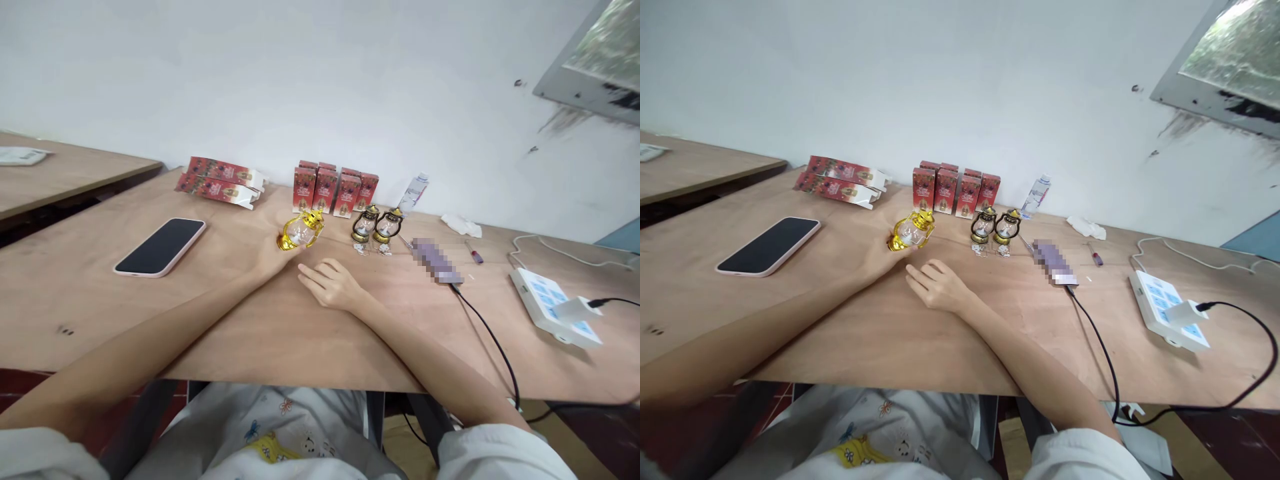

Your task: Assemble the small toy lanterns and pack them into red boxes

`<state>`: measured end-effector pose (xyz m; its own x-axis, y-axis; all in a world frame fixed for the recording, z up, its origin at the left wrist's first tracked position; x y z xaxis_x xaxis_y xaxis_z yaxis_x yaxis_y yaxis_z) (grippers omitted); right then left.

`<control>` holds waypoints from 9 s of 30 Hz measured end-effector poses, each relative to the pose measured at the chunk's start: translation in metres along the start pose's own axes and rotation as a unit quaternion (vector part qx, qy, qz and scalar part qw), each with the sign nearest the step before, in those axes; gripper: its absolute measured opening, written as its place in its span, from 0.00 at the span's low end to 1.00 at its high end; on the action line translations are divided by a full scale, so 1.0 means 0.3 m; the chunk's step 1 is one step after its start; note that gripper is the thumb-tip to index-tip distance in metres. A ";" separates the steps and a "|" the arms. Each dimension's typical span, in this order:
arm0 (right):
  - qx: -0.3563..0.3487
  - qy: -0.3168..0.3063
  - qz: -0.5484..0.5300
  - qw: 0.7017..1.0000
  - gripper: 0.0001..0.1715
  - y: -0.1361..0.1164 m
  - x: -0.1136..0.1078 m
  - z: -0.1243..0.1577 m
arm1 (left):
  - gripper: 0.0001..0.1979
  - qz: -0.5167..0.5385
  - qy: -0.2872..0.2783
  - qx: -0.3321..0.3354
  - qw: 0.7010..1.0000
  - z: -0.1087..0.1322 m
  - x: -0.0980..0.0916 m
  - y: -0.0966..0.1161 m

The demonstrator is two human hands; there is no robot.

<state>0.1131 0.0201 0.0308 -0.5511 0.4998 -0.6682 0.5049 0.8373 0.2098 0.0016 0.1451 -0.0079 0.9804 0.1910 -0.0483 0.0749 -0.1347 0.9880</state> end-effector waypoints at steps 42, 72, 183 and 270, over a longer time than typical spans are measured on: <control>0.314 0.243 0.023 0.917 0.27 0.191 -0.172 0.081 | 0.33 -0.503 0.110 0.282 0.810 -0.295 -0.237 0.099; 0.079 0.153 -0.072 0.982 0.06 0.003 -0.083 -0.014 | 0.15 -0.285 -0.052 0.760 0.582 0.384 -0.023 0.303; 0.426 0.168 -0.565 0.686 0.21 0.136 0.061 0.050 | 0.16 -0.210 -0.081 0.765 0.603 0.463 -0.005 0.318; 0.397 0.100 -0.480 0.776 0.22 0.134 0.037 0.032 | 0.20 -0.212 -0.157 0.749 0.608 0.447 0.008 0.325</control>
<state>0.1337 0.0571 0.0248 -0.9783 -0.1795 -0.1032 0.0036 0.4838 -0.8752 0.0356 0.0019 0.0685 0.7847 0.3536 -0.5092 0.1844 -0.9173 -0.3528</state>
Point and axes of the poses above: each hand's wrist, its own z-axis away from the middle knuckle, its own x-axis out of the palm, y = z × x, the point moved 10 cm from there along -z, towards the middle knuckle, and after that the axes turned 10 degrees about y, right-handed, at the moved point
